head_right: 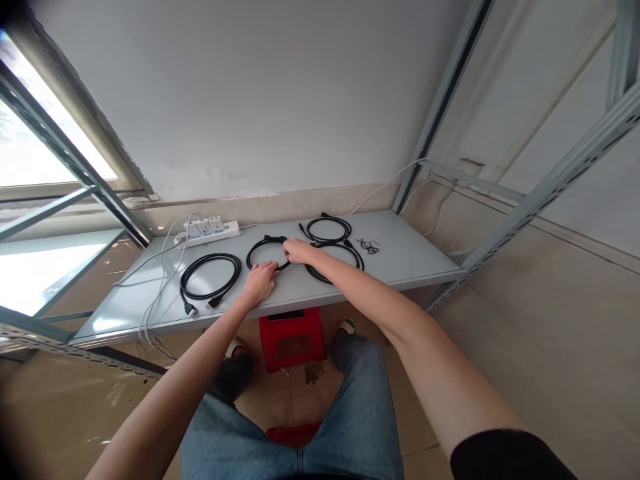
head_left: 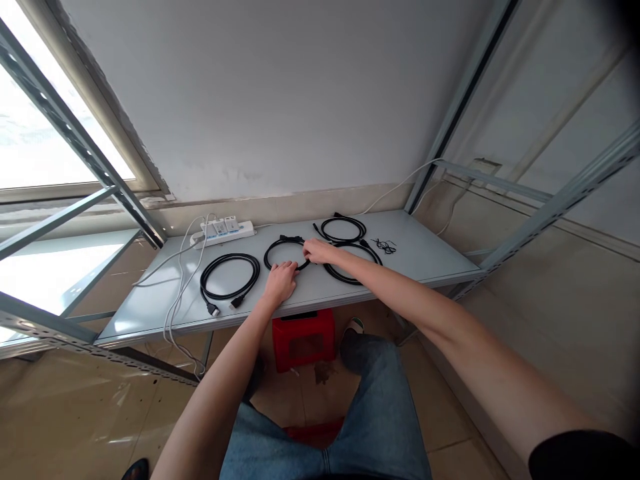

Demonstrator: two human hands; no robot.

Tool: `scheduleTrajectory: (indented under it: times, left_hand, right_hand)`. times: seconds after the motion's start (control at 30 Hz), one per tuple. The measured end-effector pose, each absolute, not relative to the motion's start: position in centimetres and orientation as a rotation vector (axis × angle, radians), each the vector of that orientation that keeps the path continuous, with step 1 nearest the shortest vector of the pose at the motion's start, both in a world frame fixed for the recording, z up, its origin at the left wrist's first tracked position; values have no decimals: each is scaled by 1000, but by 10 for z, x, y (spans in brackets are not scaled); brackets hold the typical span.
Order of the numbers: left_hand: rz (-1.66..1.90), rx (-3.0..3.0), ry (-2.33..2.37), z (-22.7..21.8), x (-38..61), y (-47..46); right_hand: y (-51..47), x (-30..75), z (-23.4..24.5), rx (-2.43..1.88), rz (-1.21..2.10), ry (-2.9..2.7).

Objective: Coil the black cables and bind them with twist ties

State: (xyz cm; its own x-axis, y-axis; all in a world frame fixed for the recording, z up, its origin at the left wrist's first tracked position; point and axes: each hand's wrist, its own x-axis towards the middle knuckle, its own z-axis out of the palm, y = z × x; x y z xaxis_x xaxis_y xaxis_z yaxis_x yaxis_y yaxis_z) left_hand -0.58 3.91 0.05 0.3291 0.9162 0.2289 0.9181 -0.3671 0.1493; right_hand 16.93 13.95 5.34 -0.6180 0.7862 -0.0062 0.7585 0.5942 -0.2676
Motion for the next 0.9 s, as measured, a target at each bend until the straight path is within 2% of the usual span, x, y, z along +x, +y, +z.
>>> scheduleTrajectory:
  times: [0.37, 0.9]
  left_hand:
    - [-437, -2542, -1753, 0, -7, 38]
    - [-430, -2463, -1809, 0, -10, 39]
  right_hand:
    - [113, 195, 50, -1154, 176, -2847]
    - [62, 170, 1, -1486, -106, -2367]
